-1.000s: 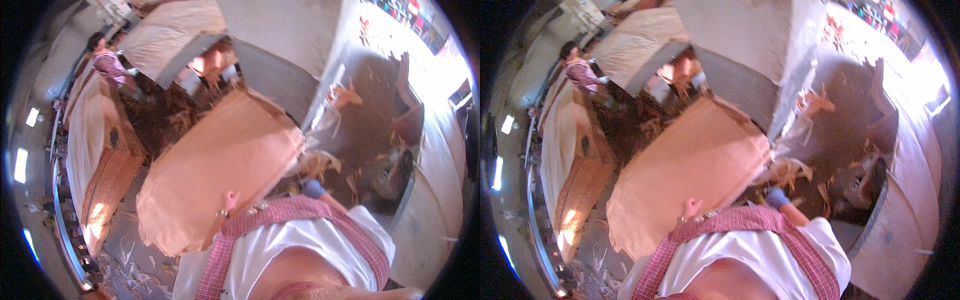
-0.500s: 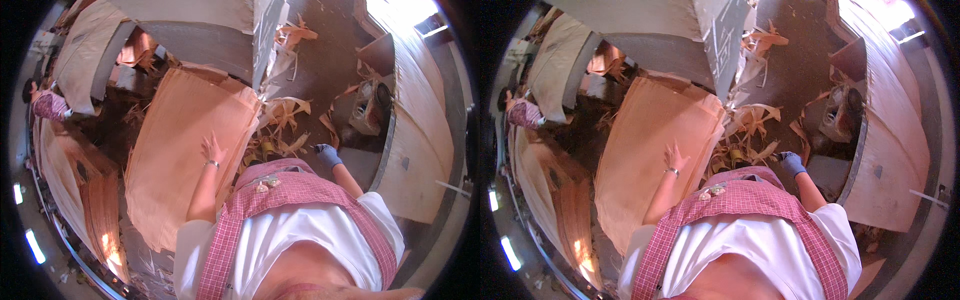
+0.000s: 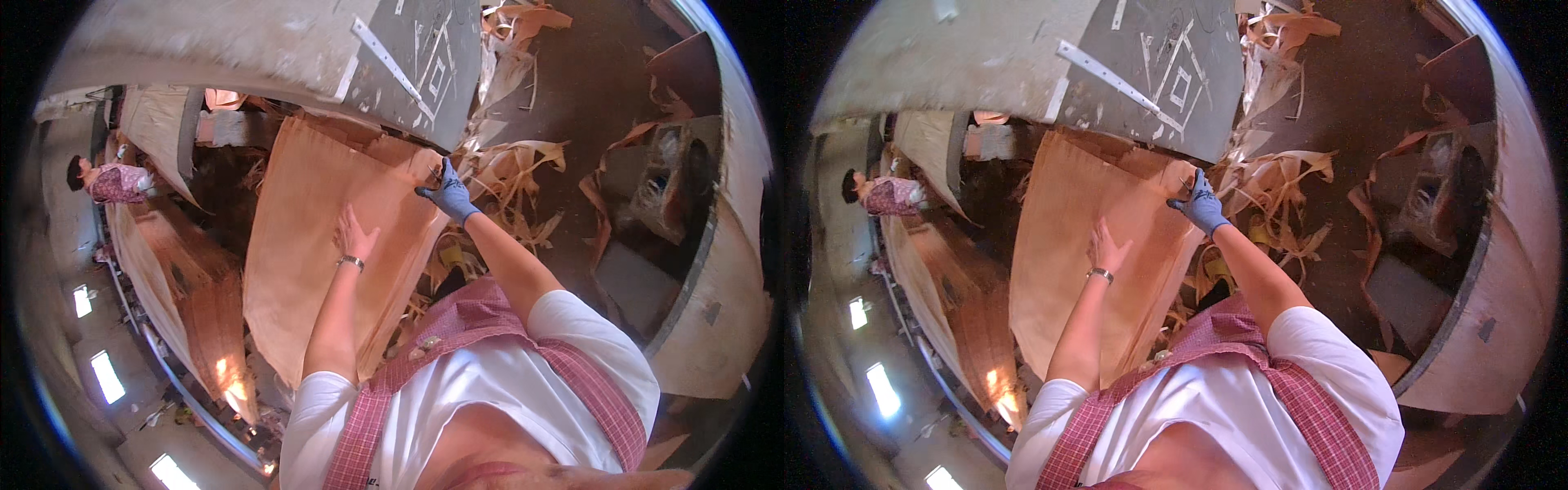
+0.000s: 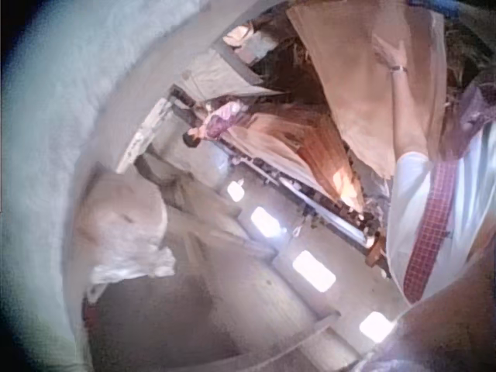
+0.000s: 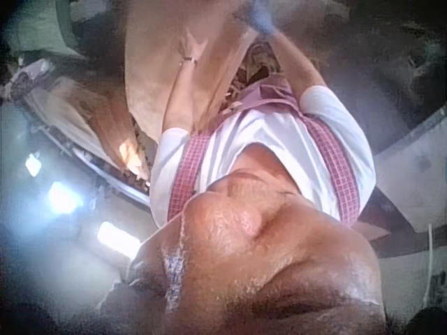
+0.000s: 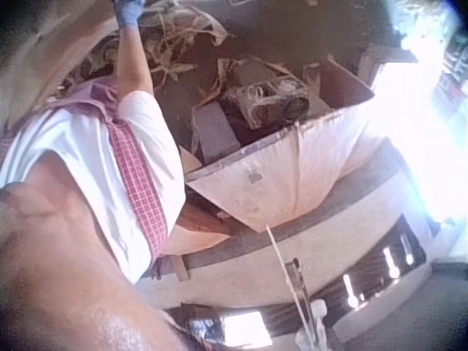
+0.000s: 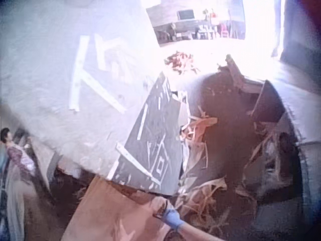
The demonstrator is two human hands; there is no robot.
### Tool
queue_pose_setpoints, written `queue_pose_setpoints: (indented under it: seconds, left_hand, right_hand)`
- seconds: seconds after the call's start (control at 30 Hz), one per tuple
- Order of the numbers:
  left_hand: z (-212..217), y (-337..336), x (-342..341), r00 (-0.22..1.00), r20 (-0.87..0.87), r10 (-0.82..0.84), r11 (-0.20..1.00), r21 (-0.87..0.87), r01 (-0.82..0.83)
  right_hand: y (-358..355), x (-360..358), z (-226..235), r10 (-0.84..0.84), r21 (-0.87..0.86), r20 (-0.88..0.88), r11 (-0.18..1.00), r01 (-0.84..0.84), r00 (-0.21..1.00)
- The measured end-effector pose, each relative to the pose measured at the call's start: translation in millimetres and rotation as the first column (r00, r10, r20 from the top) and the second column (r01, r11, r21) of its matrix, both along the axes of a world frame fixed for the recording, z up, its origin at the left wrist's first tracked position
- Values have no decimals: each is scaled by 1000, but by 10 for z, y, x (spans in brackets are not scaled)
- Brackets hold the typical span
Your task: The person handles and stacks large sheets of wood veneer, using a handheld cutting tool to trim or separate pieces.
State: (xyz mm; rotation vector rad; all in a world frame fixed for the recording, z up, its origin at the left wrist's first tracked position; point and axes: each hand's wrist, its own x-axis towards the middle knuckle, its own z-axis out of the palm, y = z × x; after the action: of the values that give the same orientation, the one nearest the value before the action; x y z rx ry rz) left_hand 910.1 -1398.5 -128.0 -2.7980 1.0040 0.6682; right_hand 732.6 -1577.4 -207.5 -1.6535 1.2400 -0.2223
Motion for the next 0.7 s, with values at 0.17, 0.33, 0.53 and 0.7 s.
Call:
queue_pose_setpoints:
  seconds: [0.17,0.33,0.53,0.7]
  left_hand:
    - [-75,-695,548,880,153,-450,883,-66,464]
    - [-31,-1511,753,721,16,-693,721,-24,693]
    - [49,-1710,1021,586,-80,-807,591,-120,798]
    - [505,-1529,1260,615,-242,-751,651,-111,751]
  right_hand:
    - [-8,148,86,-2,-2,-65,1000,2,998]
    - [-25,50,209,-3,-165,35,986,9,999]
    - [46,174,737,226,-197,-43,953,-230,973]
    - [325,495,1322,396,-223,17,897,-383,918]
